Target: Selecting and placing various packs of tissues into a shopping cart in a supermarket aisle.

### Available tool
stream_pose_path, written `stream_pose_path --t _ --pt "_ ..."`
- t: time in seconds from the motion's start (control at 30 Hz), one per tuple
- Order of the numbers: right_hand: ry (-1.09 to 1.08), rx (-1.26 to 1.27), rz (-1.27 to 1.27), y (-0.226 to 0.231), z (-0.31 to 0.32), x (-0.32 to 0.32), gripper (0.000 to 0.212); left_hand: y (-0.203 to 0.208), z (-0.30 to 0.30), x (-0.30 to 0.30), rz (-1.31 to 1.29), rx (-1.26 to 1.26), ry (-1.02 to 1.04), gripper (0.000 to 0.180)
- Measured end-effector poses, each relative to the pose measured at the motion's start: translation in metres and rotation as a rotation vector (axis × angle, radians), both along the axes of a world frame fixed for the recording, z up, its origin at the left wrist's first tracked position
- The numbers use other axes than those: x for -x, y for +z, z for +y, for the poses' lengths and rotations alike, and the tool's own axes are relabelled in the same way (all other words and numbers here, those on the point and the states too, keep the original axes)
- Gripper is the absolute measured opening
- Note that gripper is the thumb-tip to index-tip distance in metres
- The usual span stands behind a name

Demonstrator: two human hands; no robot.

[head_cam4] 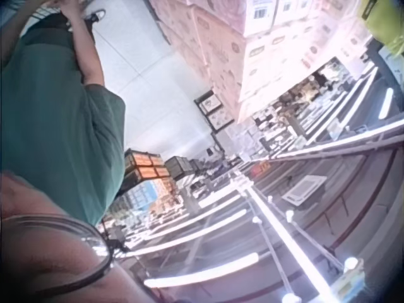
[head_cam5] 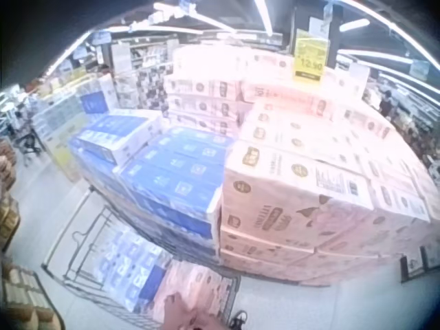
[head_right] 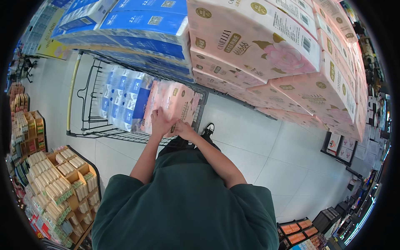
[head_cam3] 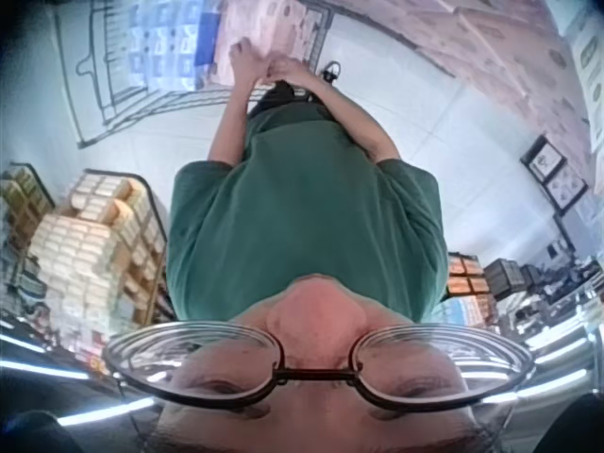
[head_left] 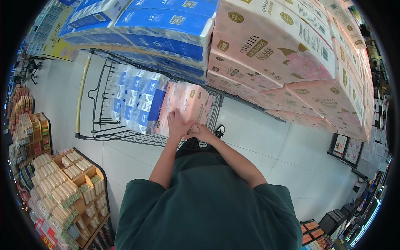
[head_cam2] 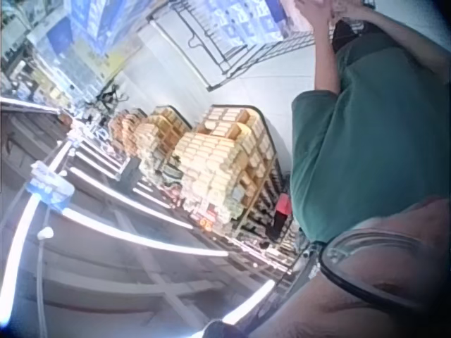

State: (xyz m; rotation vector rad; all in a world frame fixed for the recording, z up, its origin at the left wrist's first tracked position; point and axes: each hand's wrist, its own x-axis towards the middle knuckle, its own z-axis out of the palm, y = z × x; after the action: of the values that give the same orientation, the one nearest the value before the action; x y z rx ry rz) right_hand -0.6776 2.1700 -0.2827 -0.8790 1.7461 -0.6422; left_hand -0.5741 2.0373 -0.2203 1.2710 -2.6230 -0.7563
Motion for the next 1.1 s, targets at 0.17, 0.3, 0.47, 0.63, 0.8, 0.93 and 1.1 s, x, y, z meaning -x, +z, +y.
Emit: stream_pose_path --t 0.17,0.3,0.47,0.63,0.8,0.93,1.1 --pt "-0.161 0.272 -0.288 0.006 0.003 -0.033 0.104 0.007 0.003 0.004 0.038 0.023 -0.108 0.093" --pt "-0.348 0.159 -0.427 0.01 0.008 -0.02 0.095 -0.013 0.015 0.007 0.297 0.026 -0.144 0.095" --pt "-0.291 0.14 -0.155 -0.003 0.028 -0.014 0.086 -0.002 0.023 0.02 0.144 -0.25 -0.065 0.12" --pt "-0.249 0.192 -0.045 0.012 0.033 -0.011 0.078 -0.002 0.015 0.027 0.041 -0.278 -0.067 0.124" --pt "-0.391 0.27 -0.048 0.027 0.047 0.038 0.076 0.051 -0.003 0.038 0.04 -0.268 -0.18 0.117" --pt "-0.522 0.377 -0.018 0.106 0.056 0.093 0.097 0.162 -0.01 0.02 -0.069 -0.232 -0.275 0.115" --pt "-0.108 0.352 0.089 0.165 0.061 0.123 0.129 0.272 -0.014 -0.005 -0.03 -0.172 -0.449 0.107"
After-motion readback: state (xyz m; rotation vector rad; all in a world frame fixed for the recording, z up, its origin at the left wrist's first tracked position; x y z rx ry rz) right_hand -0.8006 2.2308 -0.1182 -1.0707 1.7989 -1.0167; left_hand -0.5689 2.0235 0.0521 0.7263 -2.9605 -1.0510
